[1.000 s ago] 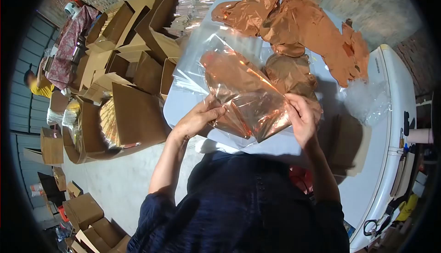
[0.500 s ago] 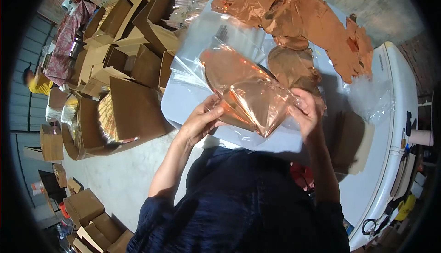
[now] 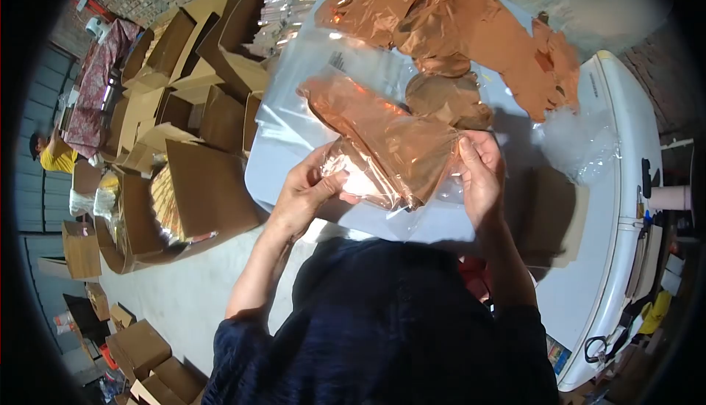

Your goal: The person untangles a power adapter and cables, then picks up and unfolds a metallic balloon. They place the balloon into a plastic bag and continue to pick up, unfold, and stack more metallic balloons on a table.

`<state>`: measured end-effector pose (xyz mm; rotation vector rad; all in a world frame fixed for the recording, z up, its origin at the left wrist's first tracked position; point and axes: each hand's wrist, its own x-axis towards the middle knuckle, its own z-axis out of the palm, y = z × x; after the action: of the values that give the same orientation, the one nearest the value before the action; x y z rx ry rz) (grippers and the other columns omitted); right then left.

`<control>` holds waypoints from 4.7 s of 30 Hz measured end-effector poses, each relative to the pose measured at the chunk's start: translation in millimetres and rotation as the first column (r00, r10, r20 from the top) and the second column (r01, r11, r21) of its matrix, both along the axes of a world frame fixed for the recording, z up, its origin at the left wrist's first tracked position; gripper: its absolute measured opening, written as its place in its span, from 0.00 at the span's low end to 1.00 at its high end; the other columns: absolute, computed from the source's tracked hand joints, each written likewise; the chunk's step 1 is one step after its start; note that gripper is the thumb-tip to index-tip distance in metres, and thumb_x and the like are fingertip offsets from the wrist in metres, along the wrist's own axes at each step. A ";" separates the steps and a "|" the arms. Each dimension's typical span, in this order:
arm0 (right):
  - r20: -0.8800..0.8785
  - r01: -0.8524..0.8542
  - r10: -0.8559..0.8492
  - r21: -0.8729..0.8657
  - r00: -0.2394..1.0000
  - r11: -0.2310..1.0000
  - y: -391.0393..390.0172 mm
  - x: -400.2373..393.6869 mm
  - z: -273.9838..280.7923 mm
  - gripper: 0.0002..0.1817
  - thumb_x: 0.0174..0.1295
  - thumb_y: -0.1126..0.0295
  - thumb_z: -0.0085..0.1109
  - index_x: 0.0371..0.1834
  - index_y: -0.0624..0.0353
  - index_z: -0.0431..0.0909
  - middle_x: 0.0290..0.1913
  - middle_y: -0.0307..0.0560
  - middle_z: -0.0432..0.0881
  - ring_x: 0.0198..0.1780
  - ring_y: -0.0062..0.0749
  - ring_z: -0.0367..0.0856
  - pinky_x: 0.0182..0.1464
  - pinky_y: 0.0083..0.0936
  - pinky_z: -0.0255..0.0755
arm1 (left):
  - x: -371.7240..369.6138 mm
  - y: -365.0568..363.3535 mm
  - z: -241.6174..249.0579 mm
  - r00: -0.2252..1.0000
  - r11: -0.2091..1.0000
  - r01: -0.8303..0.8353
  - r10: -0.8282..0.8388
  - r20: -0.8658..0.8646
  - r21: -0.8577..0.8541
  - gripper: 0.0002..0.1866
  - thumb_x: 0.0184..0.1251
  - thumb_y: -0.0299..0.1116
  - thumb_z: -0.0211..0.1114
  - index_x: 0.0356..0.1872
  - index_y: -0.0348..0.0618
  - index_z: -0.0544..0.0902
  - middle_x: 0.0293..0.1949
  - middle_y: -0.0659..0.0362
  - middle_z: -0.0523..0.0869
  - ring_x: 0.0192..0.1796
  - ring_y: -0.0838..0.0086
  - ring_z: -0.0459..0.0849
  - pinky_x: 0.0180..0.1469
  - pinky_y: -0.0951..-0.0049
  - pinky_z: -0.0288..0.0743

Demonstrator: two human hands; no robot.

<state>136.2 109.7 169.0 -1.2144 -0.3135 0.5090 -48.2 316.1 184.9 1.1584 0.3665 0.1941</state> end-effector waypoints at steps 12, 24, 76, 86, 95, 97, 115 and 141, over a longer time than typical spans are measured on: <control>0.098 0.123 -0.137 0.139 0.986 0.983 -48.7 31.9 15.0 0.10 0.69 0.67 0.56 0.45 0.63 0.72 0.44 0.47 0.77 0.44 0.29 0.78 0.46 0.32 0.76 | 80.7 14.1 36.3 0.967 0.952 0.063 -0.133 0.218 0.301 0.22 0.73 0.28 0.61 0.66 0.36 0.73 0.53 0.59 0.83 0.51 0.79 0.80 0.55 0.77 0.74; 0.098 -0.080 0.092 -0.124 0.991 0.989 -81.4 23.9 27.5 0.21 0.72 0.65 0.48 0.62 0.65 0.72 0.45 0.38 0.79 0.47 0.17 0.73 0.50 0.18 0.66 | 111.6 -12.4 4.9 0.947 0.942 0.273 -0.299 0.120 0.195 0.21 0.74 0.26 0.58 0.66 0.37 0.74 0.54 0.60 0.84 0.54 0.77 0.79 0.57 0.76 0.72; -0.388 0.094 0.022 0.277 0.922 0.956 -47.8 34.6 3.2 0.15 0.74 0.64 0.49 0.56 0.62 0.75 0.50 0.43 0.81 0.53 0.30 0.81 0.57 0.31 0.74 | 113.7 -85.1 -17.3 0.894 0.423 -0.282 -0.211 0.396 0.861 0.07 0.56 0.29 0.73 0.33 0.40 0.84 0.28 0.55 0.79 0.34 0.59 0.79 0.37 0.64 0.74; -0.413 0.135 -0.040 0.202 0.910 0.970 -60.6 32.7 -12.5 0.09 0.66 0.73 0.49 0.48 0.58 0.74 0.40 0.39 0.76 0.40 0.23 0.75 0.49 0.23 0.72 | 125.3 -60.0 16.5 0.853 0.331 -0.340 -0.285 0.436 0.880 0.21 0.59 0.37 0.74 0.51 0.40 0.81 0.52 0.52 0.79 0.59 0.63 0.74 0.55 0.64 0.72; -0.226 0.010 0.043 0.226 0.973 0.974 -52.8 29.1 8.8 0.18 0.70 0.67 0.51 0.61 0.59 0.71 0.49 0.37 0.76 0.51 0.19 0.74 0.56 0.21 0.68 | 143.7 -13.8 3.1 0.999 0.997 0.042 -0.041 0.012 -0.066 0.10 0.75 0.38 0.60 0.46 0.44 0.81 0.35 0.66 0.83 0.38 0.84 0.79 0.44 0.81 0.73; -0.223 -0.018 0.082 0.275 0.971 0.961 -48.0 24.6 12.3 0.23 0.72 0.64 0.52 0.67 0.58 0.67 0.54 0.39 0.76 0.54 0.22 0.74 0.58 0.23 0.69 | 144.4 -25.9 12.2 0.987 0.991 -0.122 0.127 0.102 -0.049 0.09 0.74 0.39 0.61 0.40 0.46 0.82 0.30 0.71 0.80 0.31 0.88 0.74 0.35 0.85 0.68; -0.129 -0.149 0.193 0.291 0.973 0.945 -37.0 22.5 24.1 0.23 0.72 0.77 0.50 0.70 0.66 0.64 0.56 0.45 0.77 0.55 0.30 0.79 0.57 0.34 0.78 | 161.4 -22.1 81.1 0.879 0.949 -0.169 0.267 0.395 -0.265 0.10 0.77 0.38 0.56 0.49 0.45 0.76 0.43 0.65 0.81 0.44 0.81 0.80 0.46 0.75 0.76; -0.065 -0.018 0.030 0.168 0.997 0.986 -45.2 41.0 91.7 0.18 0.77 0.56 0.45 0.38 0.57 0.77 0.24 0.37 0.73 0.20 0.20 0.67 0.25 0.19 0.61 | 89.1 -11.8 135.6 0.986 0.850 0.103 -0.156 0.060 0.517 0.11 0.70 0.36 0.67 0.43 0.38 0.85 0.29 0.70 0.82 0.29 0.86 0.76 0.32 0.80 0.70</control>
<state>177.2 64.5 260.7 -1.0294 -0.3073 0.5329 41.0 304.3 320.5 1.6910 0.1437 0.2387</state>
